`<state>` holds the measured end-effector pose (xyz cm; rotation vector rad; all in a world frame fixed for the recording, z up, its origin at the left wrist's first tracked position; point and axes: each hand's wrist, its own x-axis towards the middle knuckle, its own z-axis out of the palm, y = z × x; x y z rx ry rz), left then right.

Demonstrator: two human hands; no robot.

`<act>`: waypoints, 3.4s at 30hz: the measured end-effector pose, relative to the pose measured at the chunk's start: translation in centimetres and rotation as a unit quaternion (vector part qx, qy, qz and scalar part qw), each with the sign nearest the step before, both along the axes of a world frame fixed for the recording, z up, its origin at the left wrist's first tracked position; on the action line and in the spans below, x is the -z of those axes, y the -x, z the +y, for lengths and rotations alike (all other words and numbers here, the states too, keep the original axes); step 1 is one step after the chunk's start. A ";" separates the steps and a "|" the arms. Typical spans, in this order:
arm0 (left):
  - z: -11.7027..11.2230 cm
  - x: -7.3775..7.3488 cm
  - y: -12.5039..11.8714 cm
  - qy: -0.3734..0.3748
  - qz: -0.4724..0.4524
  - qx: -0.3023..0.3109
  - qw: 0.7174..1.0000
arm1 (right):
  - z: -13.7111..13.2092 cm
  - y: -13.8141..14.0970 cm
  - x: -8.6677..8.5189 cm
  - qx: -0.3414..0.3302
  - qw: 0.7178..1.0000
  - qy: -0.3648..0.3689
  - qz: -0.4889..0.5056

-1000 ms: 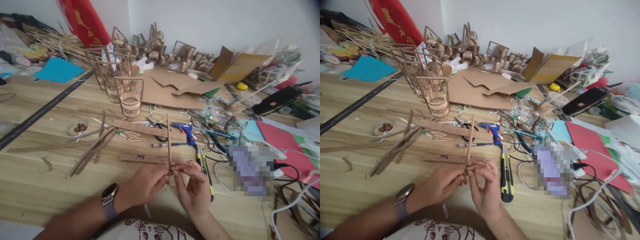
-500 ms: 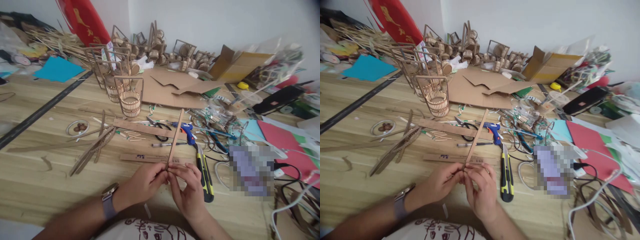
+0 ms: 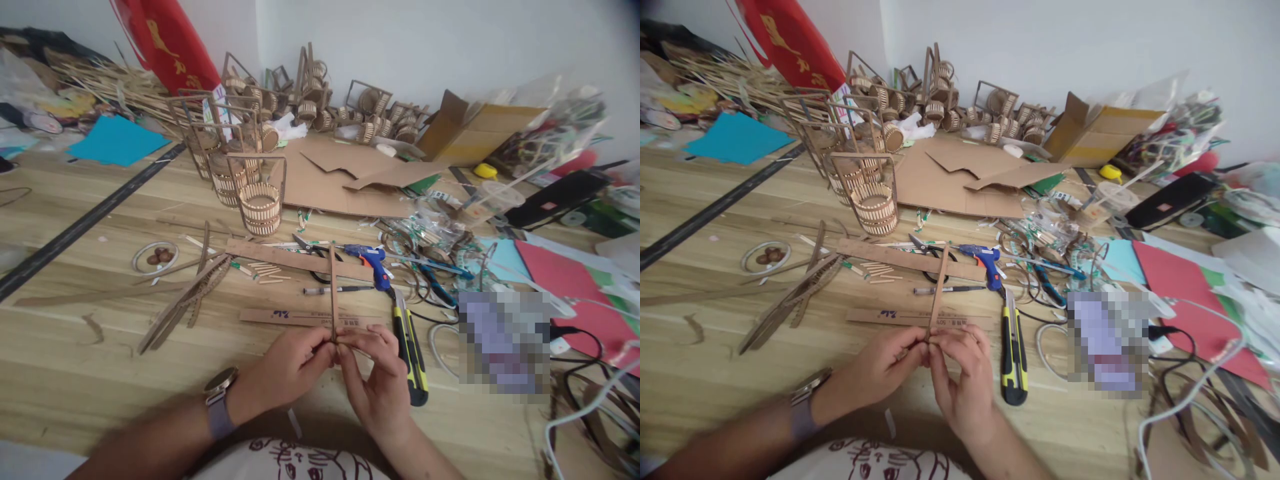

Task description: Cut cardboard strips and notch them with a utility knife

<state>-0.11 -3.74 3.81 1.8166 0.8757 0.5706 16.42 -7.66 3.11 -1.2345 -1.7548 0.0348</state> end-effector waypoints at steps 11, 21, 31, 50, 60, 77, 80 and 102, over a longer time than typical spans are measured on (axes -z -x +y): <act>0.3 0.6 0.0 0.090 -0.076 0.008 0.993 | 0.3 -0.6 1.5 0.002 1.000 0.000 0.010; 0.2 0.8 -0.2 0.097 -0.088 0.002 0.991 | 0.3 -0.5 1.5 -0.012 1.000 -0.015 -0.014; -0.2 0.3 -0.3 0.088 -0.087 -0.001 0.992 | -0.3 -0.2 2.4 -0.015 0.995 -0.008 0.098; 0.3 0.8 -0.2 0.132 -0.113 0.008 0.985 | -0.2 -0.1 2.3 -0.039 0.992 -0.006 0.121; 0.0 0.5 -0.3 0.090 -0.058 -0.017 0.994 | -0.3 -0.1 1.9 0.002 1.000 -0.006 -0.004; 0.1 0.4 -0.1 0.056 -0.069 0.009 0.996 | -0.7 0.0 3.2 0.006 0.990 -0.011 0.140; 0.2 0.8 -0.2 0.076 -0.072 -0.004 0.994 | -0.3 -0.1 2.4 -0.010 0.995 -0.036 0.092; -0.3 0.3 -0.3 0.079 -0.086 -0.006 0.993 | -0.8 0.6 2.5 0.023 0.976 0.025 0.214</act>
